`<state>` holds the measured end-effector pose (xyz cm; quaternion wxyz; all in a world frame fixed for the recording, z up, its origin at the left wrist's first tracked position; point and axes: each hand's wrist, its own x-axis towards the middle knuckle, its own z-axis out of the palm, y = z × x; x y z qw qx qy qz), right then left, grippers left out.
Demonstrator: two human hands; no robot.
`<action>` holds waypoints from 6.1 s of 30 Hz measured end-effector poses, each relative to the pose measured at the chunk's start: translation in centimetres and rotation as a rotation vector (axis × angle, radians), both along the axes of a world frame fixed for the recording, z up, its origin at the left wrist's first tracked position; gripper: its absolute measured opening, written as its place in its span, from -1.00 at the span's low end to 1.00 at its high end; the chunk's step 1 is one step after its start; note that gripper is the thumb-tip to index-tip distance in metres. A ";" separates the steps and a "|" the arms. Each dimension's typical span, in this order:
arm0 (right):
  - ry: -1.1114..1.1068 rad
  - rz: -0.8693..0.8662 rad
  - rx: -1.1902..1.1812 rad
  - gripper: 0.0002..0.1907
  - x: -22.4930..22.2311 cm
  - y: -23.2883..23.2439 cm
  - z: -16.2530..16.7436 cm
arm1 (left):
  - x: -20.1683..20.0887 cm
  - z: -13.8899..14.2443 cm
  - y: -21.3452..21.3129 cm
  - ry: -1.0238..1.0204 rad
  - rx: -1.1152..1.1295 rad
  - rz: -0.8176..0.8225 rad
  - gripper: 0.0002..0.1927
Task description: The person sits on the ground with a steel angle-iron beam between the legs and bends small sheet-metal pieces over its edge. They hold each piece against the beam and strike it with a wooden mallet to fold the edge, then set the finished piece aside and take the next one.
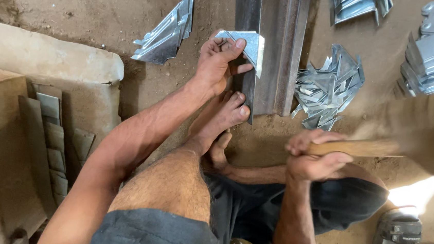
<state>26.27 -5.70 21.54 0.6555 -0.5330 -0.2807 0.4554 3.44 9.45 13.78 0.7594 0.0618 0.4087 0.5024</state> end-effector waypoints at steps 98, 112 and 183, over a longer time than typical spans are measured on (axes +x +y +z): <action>-0.674 -0.022 -0.362 -0.64 -1.6 -5.2 4.0 | 4.7 9.4 0.4 1.275 1.391 -0.665 -0.64; -0.582 0.187 -0.633 -0.53 -4.8 -7.1 0.7 | -17.4 3.3 -1.6 1.926 0.450 -0.754 -0.64; -1.070 0.223 -0.329 -0.70 -0.3 -2.2 2.0 | -2.0 6.8 2.9 0.846 0.358 -0.901 -0.73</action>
